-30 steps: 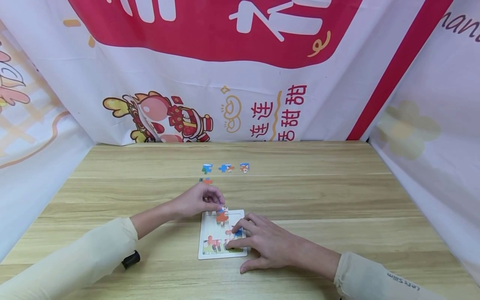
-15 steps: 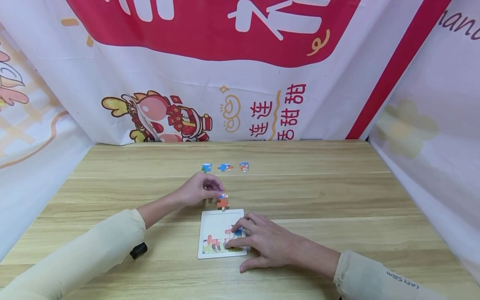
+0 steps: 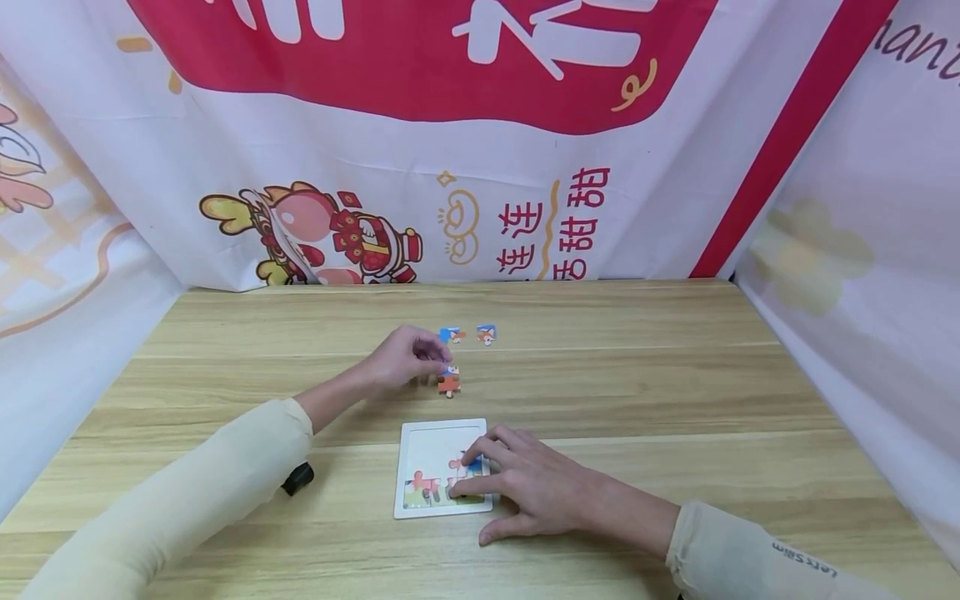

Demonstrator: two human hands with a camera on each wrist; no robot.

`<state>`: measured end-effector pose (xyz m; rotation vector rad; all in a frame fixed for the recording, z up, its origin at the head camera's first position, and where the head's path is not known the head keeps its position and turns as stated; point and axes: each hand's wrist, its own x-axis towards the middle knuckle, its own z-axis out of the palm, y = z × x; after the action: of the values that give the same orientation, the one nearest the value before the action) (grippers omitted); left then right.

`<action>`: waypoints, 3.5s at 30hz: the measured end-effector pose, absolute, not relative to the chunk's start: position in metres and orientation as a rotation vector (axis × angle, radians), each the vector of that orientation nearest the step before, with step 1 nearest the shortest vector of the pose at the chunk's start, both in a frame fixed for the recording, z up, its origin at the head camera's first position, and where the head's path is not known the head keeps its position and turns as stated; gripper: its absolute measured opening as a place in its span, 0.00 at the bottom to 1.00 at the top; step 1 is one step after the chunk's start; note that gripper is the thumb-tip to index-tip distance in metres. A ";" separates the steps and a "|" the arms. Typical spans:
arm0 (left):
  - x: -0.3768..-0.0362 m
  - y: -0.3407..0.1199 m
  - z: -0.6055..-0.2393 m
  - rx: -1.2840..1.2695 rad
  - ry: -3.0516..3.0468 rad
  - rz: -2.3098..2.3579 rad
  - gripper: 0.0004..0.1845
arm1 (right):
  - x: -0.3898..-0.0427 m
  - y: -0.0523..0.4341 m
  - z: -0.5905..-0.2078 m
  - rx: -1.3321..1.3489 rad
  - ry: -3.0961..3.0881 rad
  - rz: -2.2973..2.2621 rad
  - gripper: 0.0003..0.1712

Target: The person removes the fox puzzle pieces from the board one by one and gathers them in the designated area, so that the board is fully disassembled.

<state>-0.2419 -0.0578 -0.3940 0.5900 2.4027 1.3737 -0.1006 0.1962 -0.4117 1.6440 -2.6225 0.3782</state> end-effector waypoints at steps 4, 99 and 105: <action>-0.250 -0.058 -0.397 0.576 2.416 1.376 0.05 | -0.101 0.196 -0.412 1.644 -2.625 0.375 0.31; -0.151 -0.082 -0.392 1.156 2.387 0.935 0.06 | -0.116 0.192 -0.392 1.434 -2.865 0.698 0.19; -0.142 -0.078 -0.392 1.168 2.344 0.900 0.07 | -0.125 0.188 -0.393 1.337 -2.886 0.763 0.17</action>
<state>-0.1420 -0.0779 -0.3917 1.1680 2.3443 0.9002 -0.1250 0.1881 -0.3933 1.3369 -2.8864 0.7631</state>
